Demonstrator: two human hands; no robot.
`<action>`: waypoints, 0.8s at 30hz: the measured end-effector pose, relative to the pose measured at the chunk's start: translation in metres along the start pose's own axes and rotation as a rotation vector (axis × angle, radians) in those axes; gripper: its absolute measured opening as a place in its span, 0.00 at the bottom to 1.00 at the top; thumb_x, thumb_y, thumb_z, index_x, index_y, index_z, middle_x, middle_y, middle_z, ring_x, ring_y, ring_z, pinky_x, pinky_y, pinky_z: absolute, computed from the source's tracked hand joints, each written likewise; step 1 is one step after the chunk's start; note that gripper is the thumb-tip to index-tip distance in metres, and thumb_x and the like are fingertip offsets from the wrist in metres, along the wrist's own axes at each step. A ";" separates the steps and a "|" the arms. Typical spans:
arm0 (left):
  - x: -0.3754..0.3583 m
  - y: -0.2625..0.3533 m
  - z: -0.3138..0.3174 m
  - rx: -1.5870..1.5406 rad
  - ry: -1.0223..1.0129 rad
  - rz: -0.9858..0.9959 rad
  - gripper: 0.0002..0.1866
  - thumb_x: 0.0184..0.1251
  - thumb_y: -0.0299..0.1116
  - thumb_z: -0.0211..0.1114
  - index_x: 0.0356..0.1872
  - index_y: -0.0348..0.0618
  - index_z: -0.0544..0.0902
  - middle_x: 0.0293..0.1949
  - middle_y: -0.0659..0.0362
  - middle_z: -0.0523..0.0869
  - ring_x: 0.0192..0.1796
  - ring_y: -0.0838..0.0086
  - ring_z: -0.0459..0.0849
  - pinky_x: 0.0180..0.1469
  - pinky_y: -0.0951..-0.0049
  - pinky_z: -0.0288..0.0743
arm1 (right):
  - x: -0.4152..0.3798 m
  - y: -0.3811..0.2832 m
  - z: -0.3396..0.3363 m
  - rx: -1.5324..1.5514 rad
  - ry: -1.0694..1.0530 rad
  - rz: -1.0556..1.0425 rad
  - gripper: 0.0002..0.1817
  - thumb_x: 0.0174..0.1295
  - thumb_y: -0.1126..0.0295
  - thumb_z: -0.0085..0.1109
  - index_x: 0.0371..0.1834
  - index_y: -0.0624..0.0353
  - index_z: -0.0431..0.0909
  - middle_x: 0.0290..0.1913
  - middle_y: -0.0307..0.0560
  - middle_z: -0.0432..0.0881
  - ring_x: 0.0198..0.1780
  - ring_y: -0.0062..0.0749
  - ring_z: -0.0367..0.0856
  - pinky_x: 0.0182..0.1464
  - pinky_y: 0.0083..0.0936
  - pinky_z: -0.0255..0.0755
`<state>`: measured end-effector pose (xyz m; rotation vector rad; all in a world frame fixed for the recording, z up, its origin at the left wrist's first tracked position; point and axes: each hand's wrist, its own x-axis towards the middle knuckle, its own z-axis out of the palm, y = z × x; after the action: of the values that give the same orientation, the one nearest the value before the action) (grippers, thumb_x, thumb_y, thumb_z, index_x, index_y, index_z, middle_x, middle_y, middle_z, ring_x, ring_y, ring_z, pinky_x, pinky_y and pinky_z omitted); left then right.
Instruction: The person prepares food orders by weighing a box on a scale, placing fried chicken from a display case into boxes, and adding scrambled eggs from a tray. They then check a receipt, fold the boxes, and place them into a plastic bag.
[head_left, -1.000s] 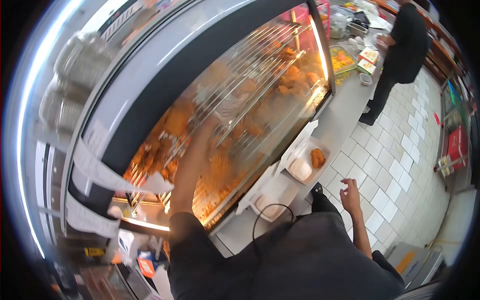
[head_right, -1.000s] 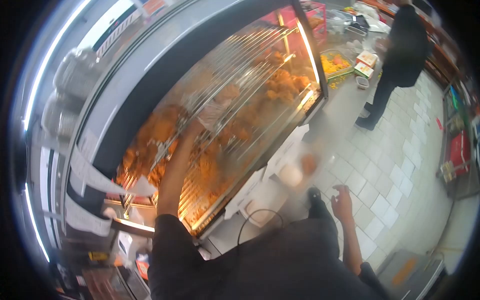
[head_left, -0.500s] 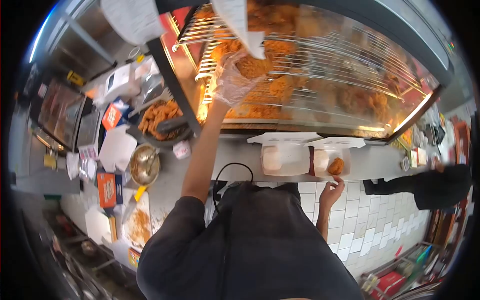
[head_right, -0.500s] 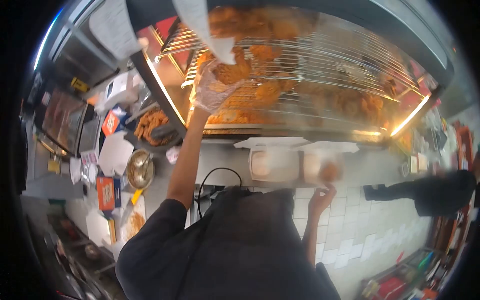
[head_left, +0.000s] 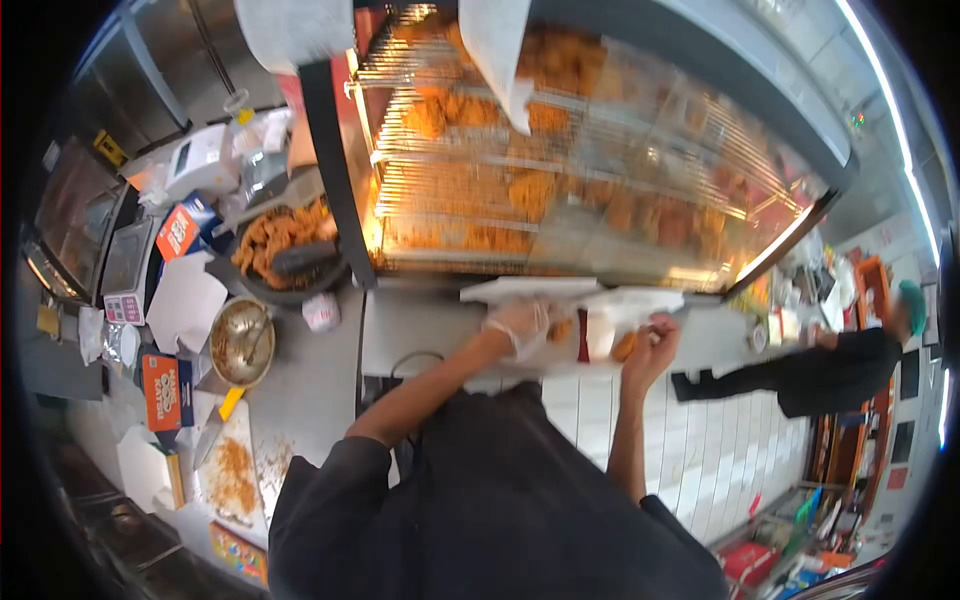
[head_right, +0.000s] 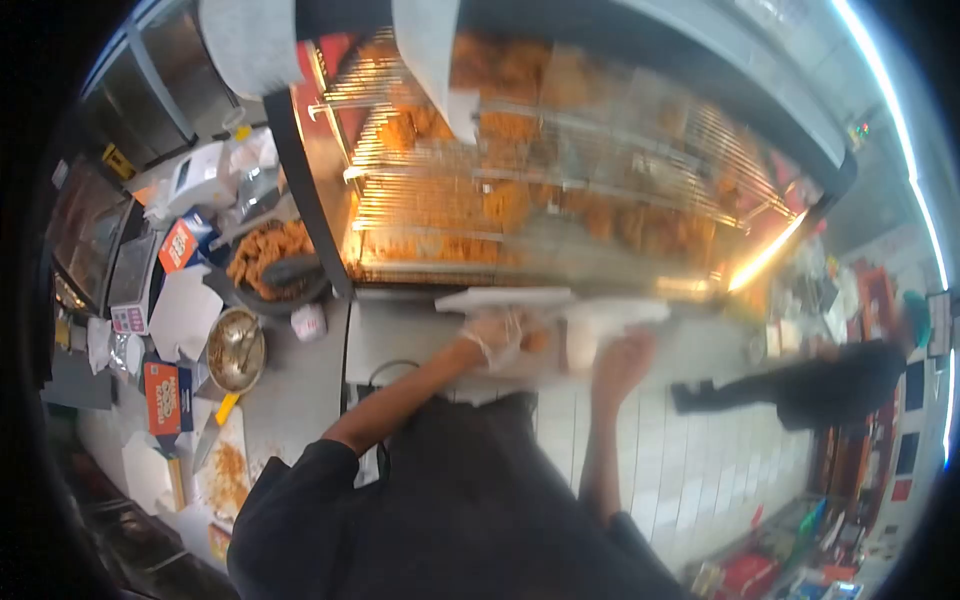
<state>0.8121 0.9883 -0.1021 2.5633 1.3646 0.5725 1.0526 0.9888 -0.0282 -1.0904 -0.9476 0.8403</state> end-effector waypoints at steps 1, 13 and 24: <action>0.005 0.003 -0.004 -0.042 -0.055 -0.005 0.22 0.70 0.34 0.52 0.64 0.46 0.73 0.62 0.48 0.76 0.61 0.55 0.77 0.61 0.60 0.73 | -0.004 0.001 0.019 -0.373 -0.069 -0.289 0.13 0.56 0.84 0.51 0.43 0.60 0.73 0.41 0.39 0.75 0.41 0.18 0.72 0.41 0.19 0.67; -0.038 0.029 -0.053 0.013 -0.130 -0.084 0.15 0.64 0.35 0.58 0.48 0.40 0.81 0.49 0.46 0.83 0.51 0.55 0.83 0.50 0.61 0.78 | -0.008 -0.202 0.266 -0.246 -0.531 -0.719 0.24 0.61 0.69 0.65 0.57 0.61 0.67 0.49 0.50 0.79 0.53 0.38 0.77 0.55 0.36 0.70; -0.113 -0.004 -0.021 -0.477 0.338 -0.438 0.15 0.56 0.27 0.68 0.46 0.51 0.83 0.50 0.55 0.80 0.50 0.59 0.81 0.56 0.67 0.76 | 0.025 -0.197 0.330 0.044 -0.644 -0.520 0.20 0.65 0.77 0.56 0.58 0.65 0.62 0.42 0.51 0.83 0.44 0.30 0.82 0.44 0.27 0.76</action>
<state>0.7432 0.8964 -0.1121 1.7803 1.5881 1.1163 0.7748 1.0719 0.2250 -0.4794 -1.6524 0.7749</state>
